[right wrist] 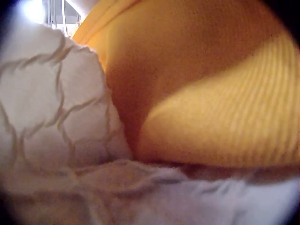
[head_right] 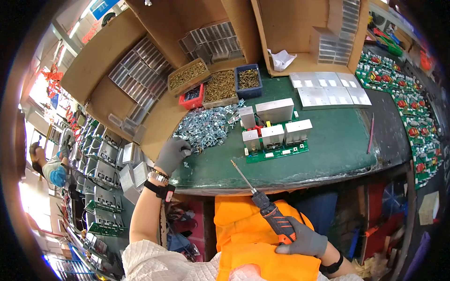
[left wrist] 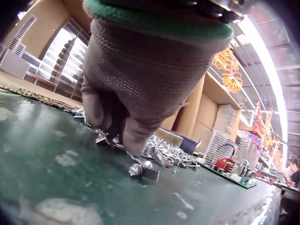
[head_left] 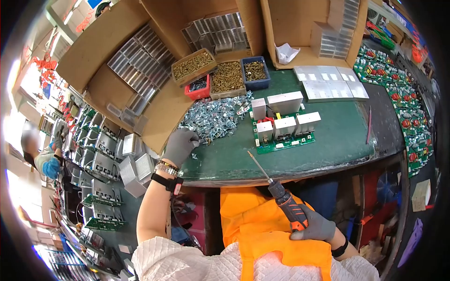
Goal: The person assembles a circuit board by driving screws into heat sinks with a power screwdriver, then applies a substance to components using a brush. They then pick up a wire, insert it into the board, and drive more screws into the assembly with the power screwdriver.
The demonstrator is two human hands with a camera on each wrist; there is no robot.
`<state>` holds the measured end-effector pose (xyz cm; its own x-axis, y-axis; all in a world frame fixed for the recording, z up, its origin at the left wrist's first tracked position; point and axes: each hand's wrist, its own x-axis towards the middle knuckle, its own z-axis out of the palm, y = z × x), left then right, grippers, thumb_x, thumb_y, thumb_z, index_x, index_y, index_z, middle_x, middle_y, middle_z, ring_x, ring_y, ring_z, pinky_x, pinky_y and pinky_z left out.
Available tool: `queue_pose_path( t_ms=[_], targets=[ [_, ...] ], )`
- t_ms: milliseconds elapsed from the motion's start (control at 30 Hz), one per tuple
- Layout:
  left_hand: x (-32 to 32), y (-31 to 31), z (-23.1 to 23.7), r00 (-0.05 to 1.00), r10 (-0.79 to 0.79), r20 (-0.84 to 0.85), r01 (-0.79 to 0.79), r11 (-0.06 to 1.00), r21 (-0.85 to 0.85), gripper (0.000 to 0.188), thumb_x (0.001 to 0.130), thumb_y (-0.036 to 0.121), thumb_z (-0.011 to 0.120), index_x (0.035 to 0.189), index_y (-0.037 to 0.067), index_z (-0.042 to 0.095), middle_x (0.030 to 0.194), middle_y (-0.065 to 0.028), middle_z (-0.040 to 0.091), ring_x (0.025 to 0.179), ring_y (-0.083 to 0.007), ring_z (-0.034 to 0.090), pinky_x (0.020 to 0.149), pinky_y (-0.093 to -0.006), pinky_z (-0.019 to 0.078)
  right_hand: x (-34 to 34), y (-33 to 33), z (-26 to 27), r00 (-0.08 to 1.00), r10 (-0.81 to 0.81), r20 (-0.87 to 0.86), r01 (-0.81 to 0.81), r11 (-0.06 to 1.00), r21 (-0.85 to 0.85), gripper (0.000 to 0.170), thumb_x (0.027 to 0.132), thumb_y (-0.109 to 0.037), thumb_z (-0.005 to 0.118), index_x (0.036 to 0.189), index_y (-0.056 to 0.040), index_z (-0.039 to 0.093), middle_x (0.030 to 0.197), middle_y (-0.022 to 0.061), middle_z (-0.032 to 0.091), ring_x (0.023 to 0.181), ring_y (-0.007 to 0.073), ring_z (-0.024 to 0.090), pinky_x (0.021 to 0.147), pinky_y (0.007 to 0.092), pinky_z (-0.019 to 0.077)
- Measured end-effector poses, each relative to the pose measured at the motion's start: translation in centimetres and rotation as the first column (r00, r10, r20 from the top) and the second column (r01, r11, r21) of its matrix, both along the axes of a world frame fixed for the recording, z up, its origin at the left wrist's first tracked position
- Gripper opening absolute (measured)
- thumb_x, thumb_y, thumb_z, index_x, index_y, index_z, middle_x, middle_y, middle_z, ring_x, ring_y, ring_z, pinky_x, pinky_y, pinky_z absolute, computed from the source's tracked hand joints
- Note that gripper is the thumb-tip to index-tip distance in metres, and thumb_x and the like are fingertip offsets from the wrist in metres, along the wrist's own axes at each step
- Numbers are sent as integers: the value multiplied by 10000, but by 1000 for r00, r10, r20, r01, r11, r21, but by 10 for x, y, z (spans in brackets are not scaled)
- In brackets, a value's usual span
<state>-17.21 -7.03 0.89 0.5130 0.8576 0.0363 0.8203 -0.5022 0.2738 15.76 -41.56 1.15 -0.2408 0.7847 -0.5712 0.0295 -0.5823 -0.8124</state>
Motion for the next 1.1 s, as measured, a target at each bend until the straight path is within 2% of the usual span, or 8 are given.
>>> queue_pose_path(
  t_ms=[367, 433, 467, 567, 600, 667, 833, 1100],
  targets=[
    [8, 2, -2, 834, -129, -536, 298, 923, 242, 97, 851, 147, 586, 890, 77, 642, 855, -103, 634, 830, -296, 634, 746, -402, 501, -3, 2, 15, 990, 90, 109, -93, 995, 26, 914, 665, -344, 863, 1376, -18, 389, 1070, 76, 593, 972, 155, 577, 861, 277, 473],
    [13, 5, 2, 982, 132, -133, -112, 983, 149, 118, 894, 184, 583, 932, 79, 622, 834, -166, 659, 802, -330, 657, 700, -433, 520, 3, -3, 12, 988, 88, 126, -97, 993, 69, 910, 669, -343, 860, 1378, -22, 388, 1074, 77, 594, 975, 155, 579, 865, 281, 473],
    [19, 5, 1, 984, 110, -138, -89, 985, 149, 118, 894, 184, 583, 932, 79, 622, 834, -166, 659, 802, -330, 657, 700, -433, 520, 3, -6, 9, 987, 91, 136, -105, 989, 103, 906, 673, -342, 858, 1380, -25, 388, 1078, 77, 595, 978, 156, 581, 868, 284, 472],
    [57, -33, 14, 892, 37, 451, -68, 996, 53, 73, 918, 92, 575, 979, 82, 537, 767, -194, 612, 710, -349, 636, 599, -392, 483, 6, -8, 7, 996, 54, 75, -61, 994, 87, 895, 680, -340, 852, 1381, -33, 388, 1091, 77, 595, 987, 159, 582, 876, 291, 469],
    [75, -52, 24, 893, 24, 449, -46, 998, 39, 73, 918, 92, 575, 979, 82, 537, 767, -194, 612, 710, -349, 636, 599, -392, 483, 6, -9, 10, 997, 33, 73, -39, 997, 73, 895, 680, -340, 852, 1381, -33, 388, 1091, 77, 595, 987, 159, 582, 876, 291, 469],
    [105, -82, 36, 845, -121, 520, 105, 993, 62, 61, 964, 88, 532, 1009, 49, 539, 730, 0, 520, 595, -68, 490, 532, -233, 422, 5, -5, 18, 992, 24, 122, -40, 990, 132, 888, 681, -340, 850, 1381, -43, 391, 1108, 81, 593, 995, 162, 582, 880, 297, 467],
    [142, -110, 44, 790, 22, 613, 124, 973, -195, 79, 971, 111, 551, 1006, 41, 539, 706, -10, 532, 585, -75, 513, 525, -230, 428, 9, -12, 13, 989, -35, 140, 21, 994, 103, 874, 685, -341, 838, 1379, -51, 393, 1103, 97, 593, 992, 175, 589, 873, 299, 472],
    [162, -119, 42, 811, -36, 584, 144, 980, -140, 91, 906, 73, 603, 979, 40, 561, 709, -65, 585, 603, -128, 552, 578, -274, 465, 20, -16, 8, 995, -80, 59, 77, 996, 53, 888, 662, -371, 836, 1366, -52, 400, 1100, 98, 593, 987, 178, 593, 868, 300, 476]
  ],
)
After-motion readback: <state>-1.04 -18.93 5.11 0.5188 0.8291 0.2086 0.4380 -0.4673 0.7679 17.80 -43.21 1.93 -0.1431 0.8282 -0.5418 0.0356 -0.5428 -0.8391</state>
